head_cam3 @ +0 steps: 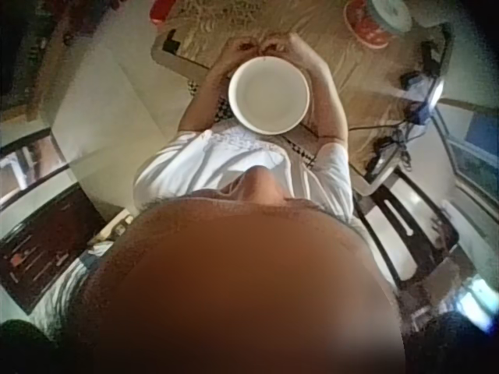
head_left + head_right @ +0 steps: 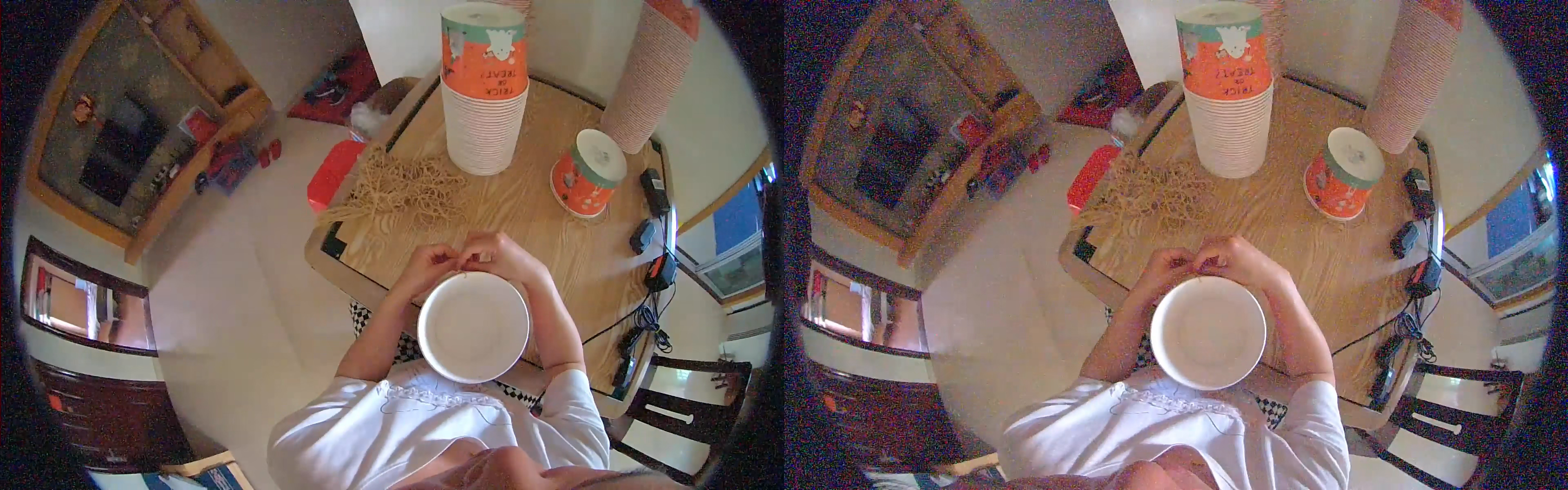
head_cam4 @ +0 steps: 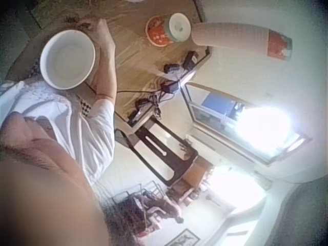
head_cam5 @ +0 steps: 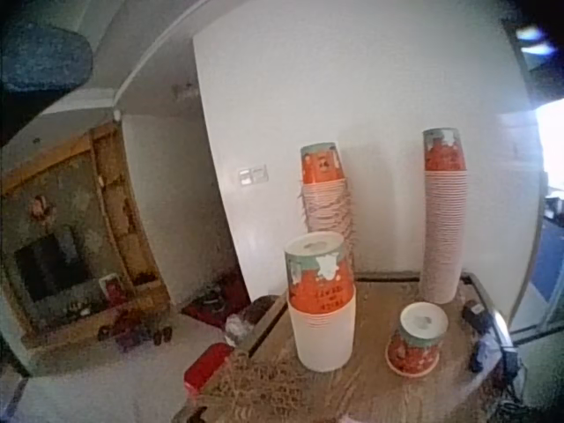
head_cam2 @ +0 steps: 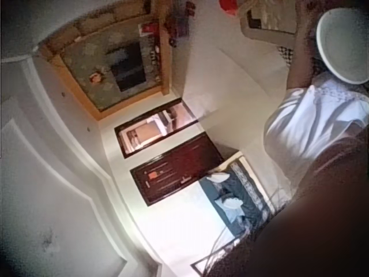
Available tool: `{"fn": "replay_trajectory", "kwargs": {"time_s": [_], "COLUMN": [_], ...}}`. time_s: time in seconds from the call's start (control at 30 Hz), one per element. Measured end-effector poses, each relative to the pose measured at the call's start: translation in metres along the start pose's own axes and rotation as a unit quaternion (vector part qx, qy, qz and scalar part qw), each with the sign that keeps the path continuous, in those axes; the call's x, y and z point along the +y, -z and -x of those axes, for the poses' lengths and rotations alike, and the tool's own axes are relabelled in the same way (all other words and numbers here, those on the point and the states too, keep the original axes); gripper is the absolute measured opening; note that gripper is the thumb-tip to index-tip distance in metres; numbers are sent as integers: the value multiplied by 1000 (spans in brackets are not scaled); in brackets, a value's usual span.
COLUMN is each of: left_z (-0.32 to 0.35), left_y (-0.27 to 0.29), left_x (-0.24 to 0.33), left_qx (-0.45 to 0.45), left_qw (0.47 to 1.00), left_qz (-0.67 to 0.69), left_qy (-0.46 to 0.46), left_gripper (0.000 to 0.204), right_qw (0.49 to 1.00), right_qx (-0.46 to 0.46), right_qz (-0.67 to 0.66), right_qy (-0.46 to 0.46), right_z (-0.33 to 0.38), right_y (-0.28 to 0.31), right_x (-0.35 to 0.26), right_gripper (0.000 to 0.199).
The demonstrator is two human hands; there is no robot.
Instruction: Attaching a string handle to a small white bucket on a table with other packaging materials.
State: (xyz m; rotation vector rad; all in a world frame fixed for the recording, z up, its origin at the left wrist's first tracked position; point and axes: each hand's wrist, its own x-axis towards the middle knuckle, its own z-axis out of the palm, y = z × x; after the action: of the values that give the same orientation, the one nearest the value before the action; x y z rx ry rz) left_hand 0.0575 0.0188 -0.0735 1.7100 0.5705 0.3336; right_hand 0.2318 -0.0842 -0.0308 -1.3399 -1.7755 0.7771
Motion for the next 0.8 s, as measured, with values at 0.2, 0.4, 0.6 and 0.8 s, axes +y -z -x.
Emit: {"fn": "replay_trajectory", "kwargs": {"time_s": [0.2,0.4,0.6,0.8], "left_z": [-1,1,3,-4], "left_y": [2,10,1,2], "left_x": [-3,-4,-5,-7], "left_qx": [-8,-73,-74,-35], "left_qw": [998,995,985,994], "left_qz": [-57,54,156,100], "left_qy": [30,-28,-10,41], "left_gripper": [13,21,23,16], "right_qw": [994,993,997,995], "right_qx": [-50,-18,35,61], "right_qz": [-93,-97,-74,-65], "right_qy": [35,-62,15,-34], "right_z": [4,4,3,2], "right_y": [5,10,8,4], "right_x": [5,-15,-3,5], "right_gripper": [7,7,10,17]}}
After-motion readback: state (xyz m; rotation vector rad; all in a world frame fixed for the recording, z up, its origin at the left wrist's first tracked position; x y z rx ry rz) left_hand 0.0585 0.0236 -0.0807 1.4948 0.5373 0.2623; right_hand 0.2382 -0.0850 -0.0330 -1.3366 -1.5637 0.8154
